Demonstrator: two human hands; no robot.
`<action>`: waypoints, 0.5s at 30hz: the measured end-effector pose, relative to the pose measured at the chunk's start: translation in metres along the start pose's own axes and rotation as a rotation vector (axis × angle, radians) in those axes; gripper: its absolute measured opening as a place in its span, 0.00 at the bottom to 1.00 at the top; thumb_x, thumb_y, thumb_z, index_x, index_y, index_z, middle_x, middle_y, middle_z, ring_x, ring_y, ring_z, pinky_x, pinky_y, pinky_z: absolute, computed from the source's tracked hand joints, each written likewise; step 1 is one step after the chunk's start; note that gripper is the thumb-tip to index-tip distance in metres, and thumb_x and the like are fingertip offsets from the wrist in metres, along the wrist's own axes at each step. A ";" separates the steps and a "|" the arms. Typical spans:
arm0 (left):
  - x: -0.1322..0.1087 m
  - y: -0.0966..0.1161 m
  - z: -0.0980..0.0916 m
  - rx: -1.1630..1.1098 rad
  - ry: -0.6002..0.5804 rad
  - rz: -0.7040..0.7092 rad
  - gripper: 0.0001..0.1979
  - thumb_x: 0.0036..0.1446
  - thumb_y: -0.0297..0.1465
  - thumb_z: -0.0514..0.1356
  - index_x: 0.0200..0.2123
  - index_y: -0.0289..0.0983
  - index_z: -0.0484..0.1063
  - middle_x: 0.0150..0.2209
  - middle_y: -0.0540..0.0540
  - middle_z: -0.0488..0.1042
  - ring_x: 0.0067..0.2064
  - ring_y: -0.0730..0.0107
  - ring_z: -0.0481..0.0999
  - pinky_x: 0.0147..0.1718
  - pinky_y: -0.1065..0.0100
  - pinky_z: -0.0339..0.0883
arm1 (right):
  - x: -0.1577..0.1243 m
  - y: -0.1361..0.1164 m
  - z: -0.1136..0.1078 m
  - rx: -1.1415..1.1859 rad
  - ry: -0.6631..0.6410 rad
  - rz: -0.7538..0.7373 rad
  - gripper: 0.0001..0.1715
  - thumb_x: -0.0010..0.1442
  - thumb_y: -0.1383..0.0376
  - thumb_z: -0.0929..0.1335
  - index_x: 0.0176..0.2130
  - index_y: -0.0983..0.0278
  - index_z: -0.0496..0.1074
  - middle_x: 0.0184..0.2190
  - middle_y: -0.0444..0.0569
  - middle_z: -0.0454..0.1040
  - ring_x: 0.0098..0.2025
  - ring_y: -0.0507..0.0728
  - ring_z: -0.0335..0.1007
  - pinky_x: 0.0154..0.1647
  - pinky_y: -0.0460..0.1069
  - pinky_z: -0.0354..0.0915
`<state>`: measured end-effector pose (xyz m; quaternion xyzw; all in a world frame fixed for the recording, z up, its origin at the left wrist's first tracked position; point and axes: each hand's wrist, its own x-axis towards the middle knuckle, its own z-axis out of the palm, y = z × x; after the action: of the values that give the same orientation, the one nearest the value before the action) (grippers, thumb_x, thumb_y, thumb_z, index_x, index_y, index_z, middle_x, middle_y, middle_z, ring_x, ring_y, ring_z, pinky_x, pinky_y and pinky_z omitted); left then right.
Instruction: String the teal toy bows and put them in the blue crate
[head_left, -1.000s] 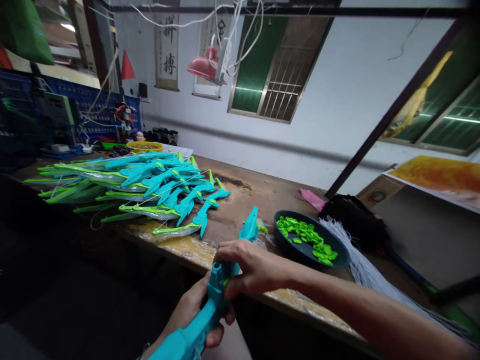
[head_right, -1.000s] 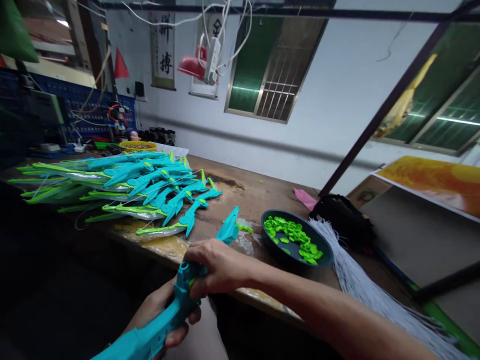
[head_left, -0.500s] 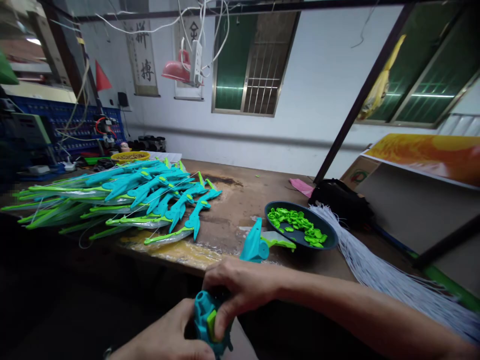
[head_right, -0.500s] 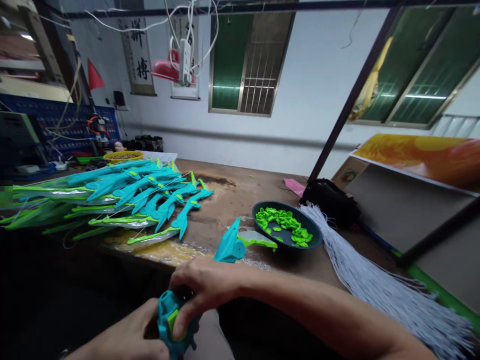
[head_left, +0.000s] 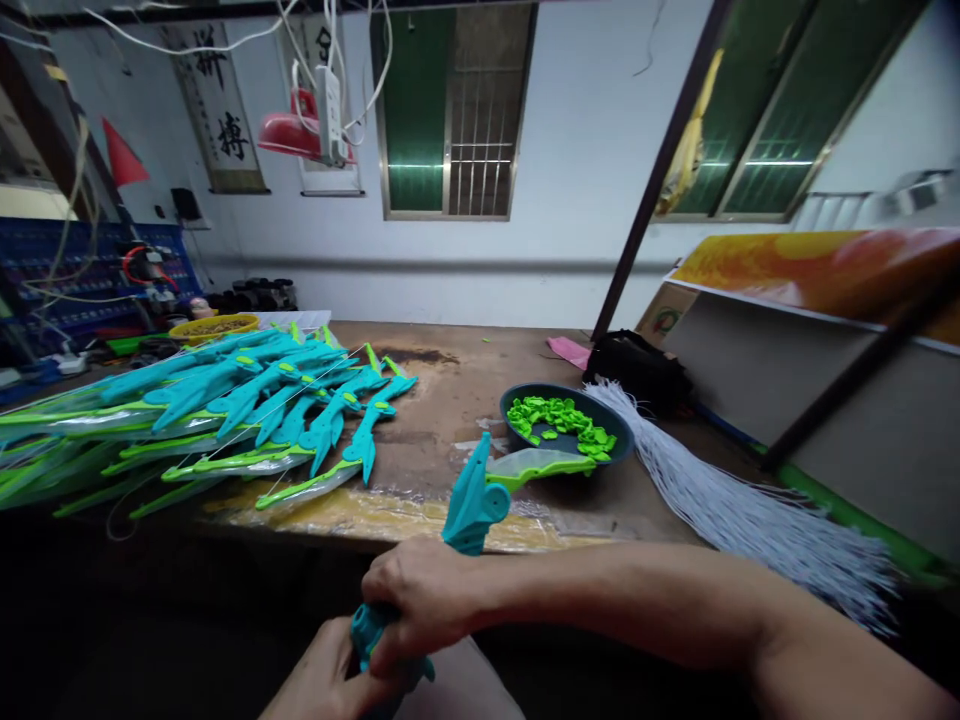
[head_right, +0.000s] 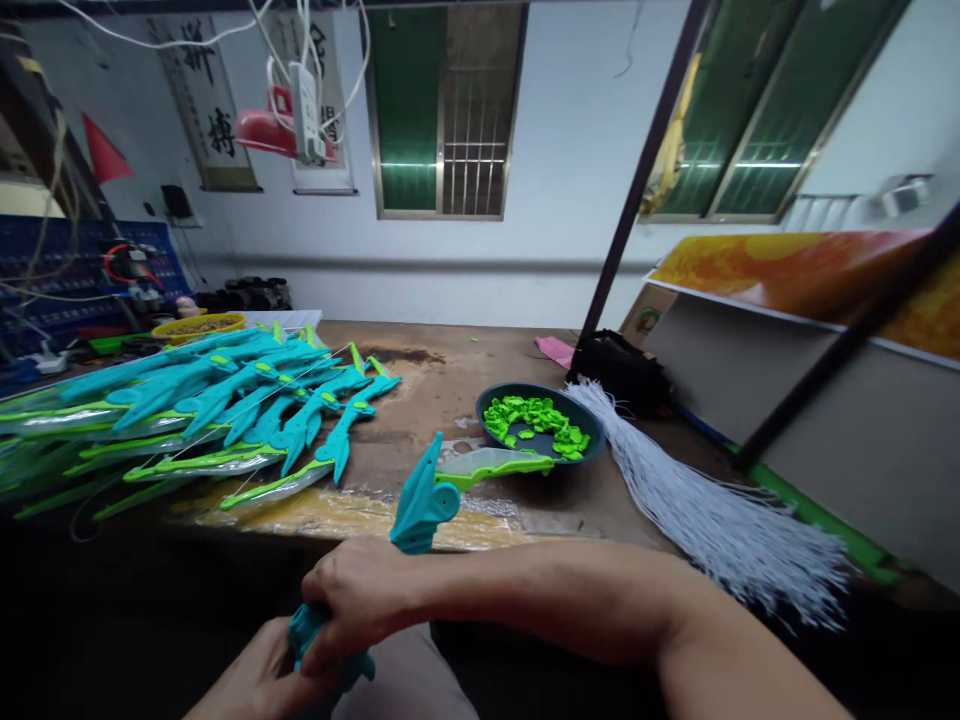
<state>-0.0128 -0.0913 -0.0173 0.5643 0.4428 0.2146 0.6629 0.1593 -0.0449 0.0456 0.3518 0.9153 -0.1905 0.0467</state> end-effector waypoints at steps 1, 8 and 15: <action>0.002 -0.006 0.000 0.059 0.035 0.021 0.19 0.47 0.45 0.69 0.29 0.34 0.76 0.27 0.49 0.68 0.33 0.65 0.64 0.32 0.68 0.61 | 0.003 0.001 0.005 -0.016 -0.002 0.004 0.22 0.55 0.47 0.74 0.33 0.63 0.72 0.31 0.42 0.74 0.29 0.52 0.67 0.20 0.45 0.49; 0.015 0.004 -0.002 0.137 0.098 0.133 0.26 0.47 0.52 0.68 0.31 0.31 0.79 0.32 0.42 0.78 0.37 0.56 0.73 0.35 0.66 0.68 | -0.013 -0.004 0.013 -0.212 0.291 -0.054 0.17 0.58 0.54 0.75 0.35 0.67 0.76 0.34 0.52 0.79 0.35 0.59 0.73 0.32 0.49 0.67; 0.030 0.061 -0.031 -0.301 0.287 0.140 0.21 0.54 0.46 0.67 0.42 0.34 0.78 0.37 0.41 0.83 0.39 0.52 0.82 0.40 0.59 0.76 | -0.070 -0.001 0.041 0.098 1.010 -0.173 0.13 0.72 0.62 0.62 0.51 0.66 0.68 0.43 0.56 0.76 0.44 0.59 0.73 0.44 0.51 0.71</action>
<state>-0.0096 -0.0336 0.0303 0.4518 0.4555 0.4019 0.6534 0.2092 -0.1050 0.0230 0.3246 0.8394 -0.0426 -0.4339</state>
